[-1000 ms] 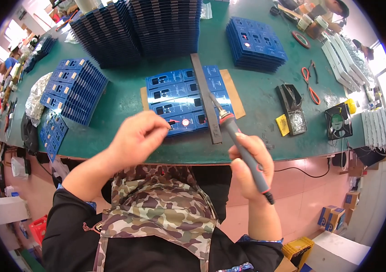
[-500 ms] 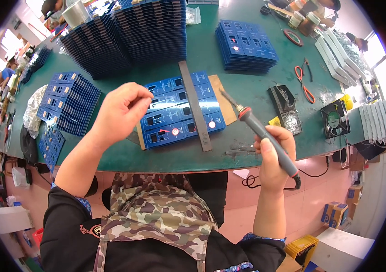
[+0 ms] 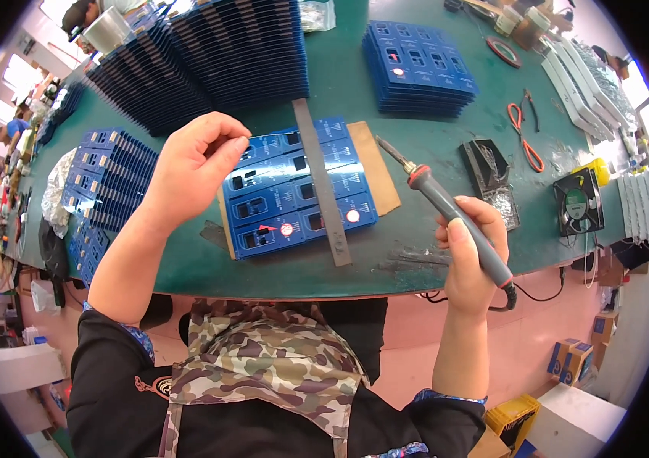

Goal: The person solders electronic components onto circuit board panels using a soldering iron and solder wire while holding the pieces with a metal bar.

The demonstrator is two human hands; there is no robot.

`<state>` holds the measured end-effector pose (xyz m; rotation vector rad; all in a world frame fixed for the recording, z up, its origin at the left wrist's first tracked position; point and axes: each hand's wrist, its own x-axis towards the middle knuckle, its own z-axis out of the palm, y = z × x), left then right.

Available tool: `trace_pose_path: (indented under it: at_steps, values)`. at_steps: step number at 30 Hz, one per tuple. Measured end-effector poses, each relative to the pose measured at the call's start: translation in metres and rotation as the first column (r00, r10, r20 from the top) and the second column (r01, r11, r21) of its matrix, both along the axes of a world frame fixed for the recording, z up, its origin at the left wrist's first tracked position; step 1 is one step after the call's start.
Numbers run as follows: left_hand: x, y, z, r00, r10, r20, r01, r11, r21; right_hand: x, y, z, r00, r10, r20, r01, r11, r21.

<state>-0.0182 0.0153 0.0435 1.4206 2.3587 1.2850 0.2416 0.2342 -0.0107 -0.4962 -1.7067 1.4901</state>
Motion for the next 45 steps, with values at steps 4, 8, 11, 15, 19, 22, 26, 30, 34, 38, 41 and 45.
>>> trace_pose_path:
  at_steps: [4,8,11,15,19,22,26,30,34,38,41,45]
  values:
    - [0.002,0.005,-0.001,0.991,-0.001,0.136,0.0,1.0,0.006,-0.007,-0.001,0.002,0.997,0.04,-0.07,-0.041,0.999,-0.012]
    - [-0.002,0.019,-0.003,0.999,-0.036,-0.041,0.034,0.999,-0.031,-0.021,0.0,0.015,0.997,0.06,-0.04,-0.06,0.998,-0.012]
    - [-0.012,0.034,-0.005,0.974,-0.054,-0.221,0.039,0.997,-0.072,-0.029,0.008,0.019,0.995,0.099,-0.022,-0.1,0.994,-0.041]
    - [-0.023,0.056,-0.015,0.955,-0.065,-0.289,0.01,0.982,-0.188,-0.04,0.023,0.011,0.988,0.138,0.073,-0.137,0.99,-0.026]
    - [-0.03,0.071,-0.019,0.954,-0.051,-0.297,-0.032,0.963,-0.267,-0.057,0.032,0.005,0.981,0.136,0.142,-0.132,0.991,-0.039]
    - [-0.032,0.079,-0.024,0.955,-0.07,-0.29,-0.021,0.954,-0.298,-0.066,0.035,0.0,0.972,0.168,0.162,-0.162,0.986,-0.048]
    - [-0.03,0.085,-0.023,0.958,-0.065,-0.28,-0.036,0.94,-0.34,-0.072,0.041,-0.007,0.967,0.164,0.197,-0.179,0.982,0.059]
    - [-0.032,0.088,-0.026,0.951,-0.079,-0.299,-0.043,0.923,-0.381,-0.077,0.04,-0.007,0.96,0.185,0.211,-0.192,0.981,0.011]
    - [-0.031,0.091,-0.027,0.947,-0.084,-0.309,-0.043,0.923,-0.383,-0.079,0.041,-0.009,0.96,0.182,0.215,-0.187,0.982,0.003]
    - [-0.032,0.093,-0.029,0.946,-0.098,-0.308,-0.037,0.914,-0.404,-0.08,0.04,-0.007,0.957,0.176,0.231,-0.183,0.983,0.009]
    - [-0.03,0.094,-0.029,0.949,-0.102,-0.299,-0.035,0.907,-0.421,-0.079,0.041,-0.008,0.956,0.186,0.228,-0.195,0.981,0.018]
    - [-0.028,0.096,-0.029,0.952,-0.112,-0.285,-0.024,0.9,-0.434,-0.078,0.04,-0.007,0.955,0.191,0.229,-0.203,0.979,0.027]
